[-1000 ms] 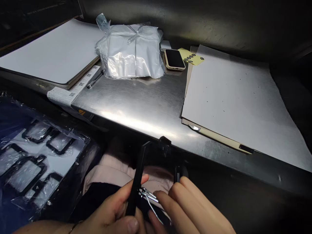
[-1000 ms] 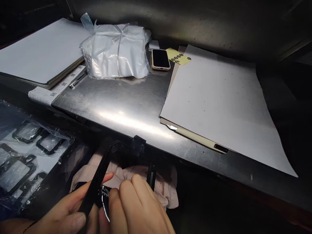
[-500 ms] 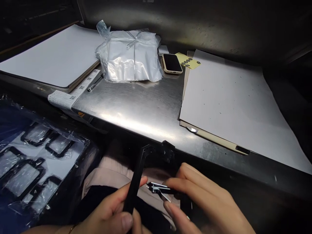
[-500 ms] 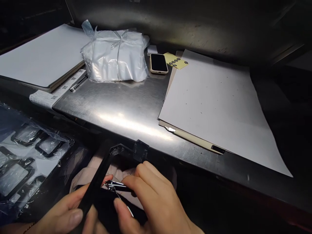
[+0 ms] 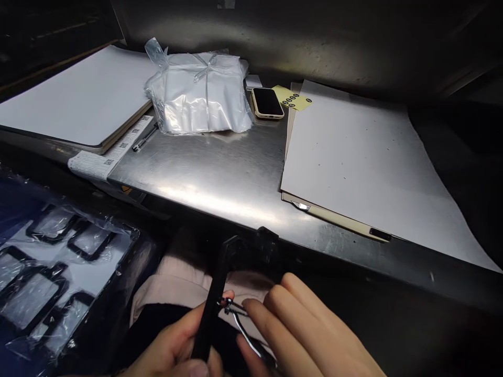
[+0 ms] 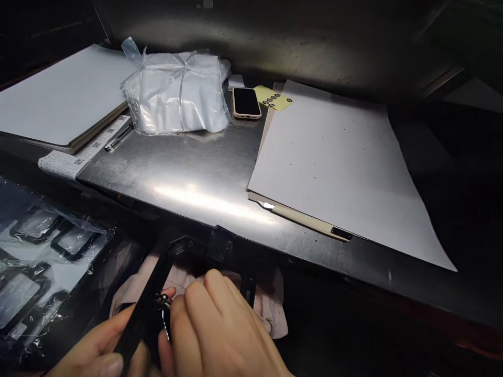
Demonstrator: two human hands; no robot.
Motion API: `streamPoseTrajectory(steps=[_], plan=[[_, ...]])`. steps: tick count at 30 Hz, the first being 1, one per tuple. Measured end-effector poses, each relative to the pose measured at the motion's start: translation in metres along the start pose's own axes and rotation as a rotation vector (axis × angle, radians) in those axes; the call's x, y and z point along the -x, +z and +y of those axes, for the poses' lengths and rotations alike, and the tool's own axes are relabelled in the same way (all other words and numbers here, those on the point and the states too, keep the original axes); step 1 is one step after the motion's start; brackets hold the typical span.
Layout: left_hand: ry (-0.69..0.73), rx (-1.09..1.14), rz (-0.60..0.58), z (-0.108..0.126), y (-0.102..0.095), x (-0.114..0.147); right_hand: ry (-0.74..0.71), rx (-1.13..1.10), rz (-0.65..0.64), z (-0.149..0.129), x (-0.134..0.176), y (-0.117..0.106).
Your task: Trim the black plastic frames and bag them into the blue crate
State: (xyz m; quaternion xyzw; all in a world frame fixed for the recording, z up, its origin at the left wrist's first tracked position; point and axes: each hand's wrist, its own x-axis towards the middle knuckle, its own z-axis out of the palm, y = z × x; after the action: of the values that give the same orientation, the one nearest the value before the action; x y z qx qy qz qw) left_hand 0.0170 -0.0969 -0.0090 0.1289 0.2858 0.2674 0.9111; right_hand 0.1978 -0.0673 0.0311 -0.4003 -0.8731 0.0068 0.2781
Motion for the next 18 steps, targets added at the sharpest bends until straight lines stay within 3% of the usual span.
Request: streamPoseTrajectory(steps=[2,7,9,12,15,18], plan=[[0.002,-0.040,-0.014,0.000,-0.002,-0.001,-0.035,0.048,0.032,-0.001,-0.004,-0.002],[0.013,-0.103,-0.056,0.002,-0.004,-0.002,0.006,0.018,-0.136,-0.003,-0.006,-0.005],[0.000,-0.106,-0.047,0.004,-0.003,-0.001,0.028,-0.108,-0.113,0.001,-0.005,-0.004],[-0.013,-0.107,0.022,0.008,-0.004,0.001,0.064,-0.469,-0.176,0.010,-0.002,-0.009],[0.025,-0.088,0.053,0.009,-0.006,0.003,0.263,-0.597,-0.251,0.023,0.000,-0.021],[0.036,-0.007,0.030,0.010,-0.005,0.002,0.478,-0.454,-0.171,0.044,0.005,-0.030]])
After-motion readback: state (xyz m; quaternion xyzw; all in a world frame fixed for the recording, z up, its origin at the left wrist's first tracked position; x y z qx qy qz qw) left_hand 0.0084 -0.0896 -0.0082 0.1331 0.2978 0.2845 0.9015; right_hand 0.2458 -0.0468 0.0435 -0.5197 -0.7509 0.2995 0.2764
